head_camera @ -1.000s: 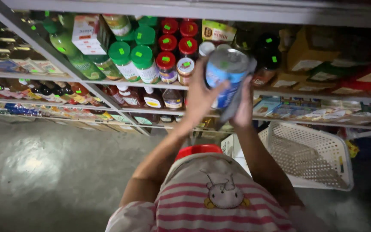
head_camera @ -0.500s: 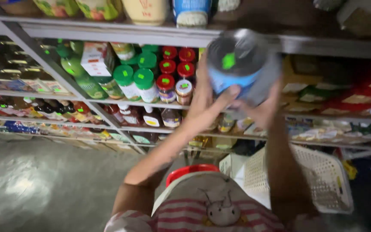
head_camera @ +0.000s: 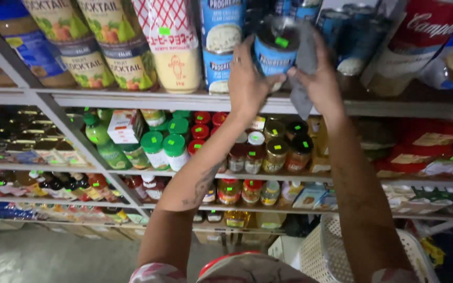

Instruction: Wiping dust off canned food items on a shelf using a cloth.

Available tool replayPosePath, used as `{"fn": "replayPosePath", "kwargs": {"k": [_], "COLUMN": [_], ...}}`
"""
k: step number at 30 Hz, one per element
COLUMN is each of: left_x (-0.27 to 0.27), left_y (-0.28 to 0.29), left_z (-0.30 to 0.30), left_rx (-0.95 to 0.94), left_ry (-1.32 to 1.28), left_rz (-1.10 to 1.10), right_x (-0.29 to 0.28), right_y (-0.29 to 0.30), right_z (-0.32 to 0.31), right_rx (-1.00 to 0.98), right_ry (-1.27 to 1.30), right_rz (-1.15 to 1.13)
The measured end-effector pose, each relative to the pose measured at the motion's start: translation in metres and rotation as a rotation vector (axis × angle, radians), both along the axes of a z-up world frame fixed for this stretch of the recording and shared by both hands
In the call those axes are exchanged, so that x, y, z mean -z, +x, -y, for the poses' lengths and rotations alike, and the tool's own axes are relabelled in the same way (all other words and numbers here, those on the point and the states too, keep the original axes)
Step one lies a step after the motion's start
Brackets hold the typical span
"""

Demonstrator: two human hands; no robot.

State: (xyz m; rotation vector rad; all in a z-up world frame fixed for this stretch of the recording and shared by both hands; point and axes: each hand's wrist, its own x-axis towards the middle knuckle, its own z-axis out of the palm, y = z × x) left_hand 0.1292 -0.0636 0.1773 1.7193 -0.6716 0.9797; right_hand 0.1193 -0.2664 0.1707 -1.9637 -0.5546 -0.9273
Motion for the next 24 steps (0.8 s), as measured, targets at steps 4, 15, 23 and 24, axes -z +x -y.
{"fn": "replayPosePath", "kwargs": {"k": [4,15,23,24], "left_x": [0.011,0.014,0.027,0.025], "left_y": [-0.006,-0.036,-0.011,-0.011], "left_z": [0.005,-0.015,-0.016,-0.017], "left_rx": [-0.141,-0.371,-0.614,-0.61], "left_ry": [0.102,0.353,0.41,0.41], "left_rz": [-0.167,-0.12,0.042,0.04], "right_x": [-0.012,-0.01,-0.006,-0.009], "right_y": [-0.015,-0.01,0.011,0.008], "right_z": [-0.016,-0.021,-0.025,-0.028], "right_rx": [-0.254,-0.165,0.038,0.042], "right_ry": [0.05,0.032,-0.119,-0.12], "right_rz": [-0.155,-0.195,-0.171,-0.173]}}
